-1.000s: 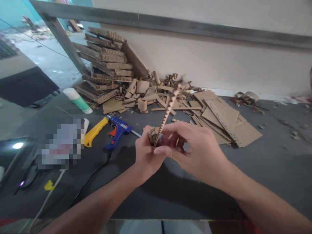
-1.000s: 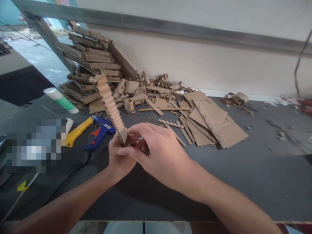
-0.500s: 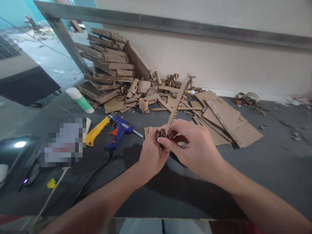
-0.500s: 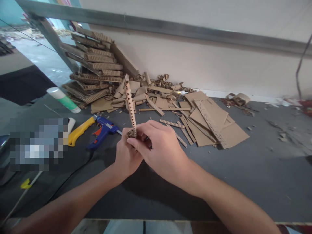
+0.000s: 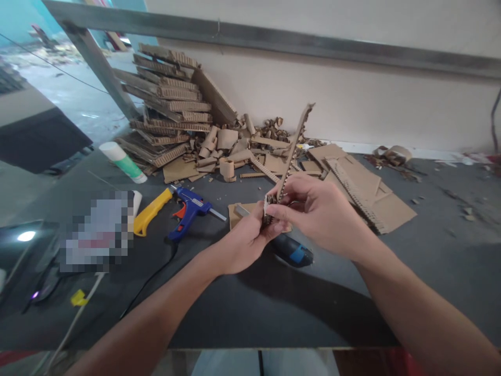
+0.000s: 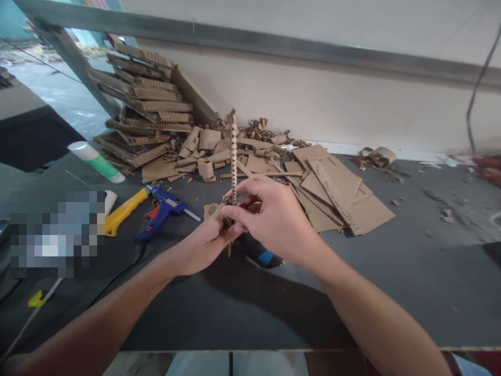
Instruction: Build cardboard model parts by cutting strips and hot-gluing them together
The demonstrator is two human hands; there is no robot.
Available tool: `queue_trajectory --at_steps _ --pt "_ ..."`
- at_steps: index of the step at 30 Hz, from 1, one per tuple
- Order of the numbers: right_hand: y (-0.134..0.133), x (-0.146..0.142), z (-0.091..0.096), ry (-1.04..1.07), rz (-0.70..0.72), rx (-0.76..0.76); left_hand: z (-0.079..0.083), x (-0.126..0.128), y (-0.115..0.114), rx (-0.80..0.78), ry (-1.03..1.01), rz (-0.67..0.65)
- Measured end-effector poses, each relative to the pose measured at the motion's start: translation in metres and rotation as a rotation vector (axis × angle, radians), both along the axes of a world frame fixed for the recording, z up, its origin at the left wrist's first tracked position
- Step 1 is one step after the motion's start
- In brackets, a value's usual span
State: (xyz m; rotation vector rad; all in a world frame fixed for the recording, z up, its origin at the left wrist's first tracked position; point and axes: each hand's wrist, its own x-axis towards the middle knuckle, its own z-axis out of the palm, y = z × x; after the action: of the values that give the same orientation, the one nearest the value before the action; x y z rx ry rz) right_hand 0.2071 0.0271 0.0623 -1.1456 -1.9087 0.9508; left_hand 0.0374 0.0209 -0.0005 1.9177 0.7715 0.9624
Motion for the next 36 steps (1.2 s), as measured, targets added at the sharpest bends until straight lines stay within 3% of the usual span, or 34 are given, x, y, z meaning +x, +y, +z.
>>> queue_trajectory --at_steps 8,22,31,36 --pt "-0.006 0.004 0.006 -0.106 0.046 -0.026 0.005 -0.01 0.007 -0.124 0.083 -0.158" --pt "-0.01 0.003 0.009 -0.196 0.112 0.018 0.002 -0.015 0.007 -0.088 0.156 -0.191" --pt "-0.013 0.0 0.009 -0.174 0.112 0.012 0.002 -0.007 0.003 -0.131 -0.079 -0.168" --pt "-0.014 -0.002 0.009 -0.195 0.095 0.008 -0.003 -0.008 0.003 -0.224 -0.107 -0.254"
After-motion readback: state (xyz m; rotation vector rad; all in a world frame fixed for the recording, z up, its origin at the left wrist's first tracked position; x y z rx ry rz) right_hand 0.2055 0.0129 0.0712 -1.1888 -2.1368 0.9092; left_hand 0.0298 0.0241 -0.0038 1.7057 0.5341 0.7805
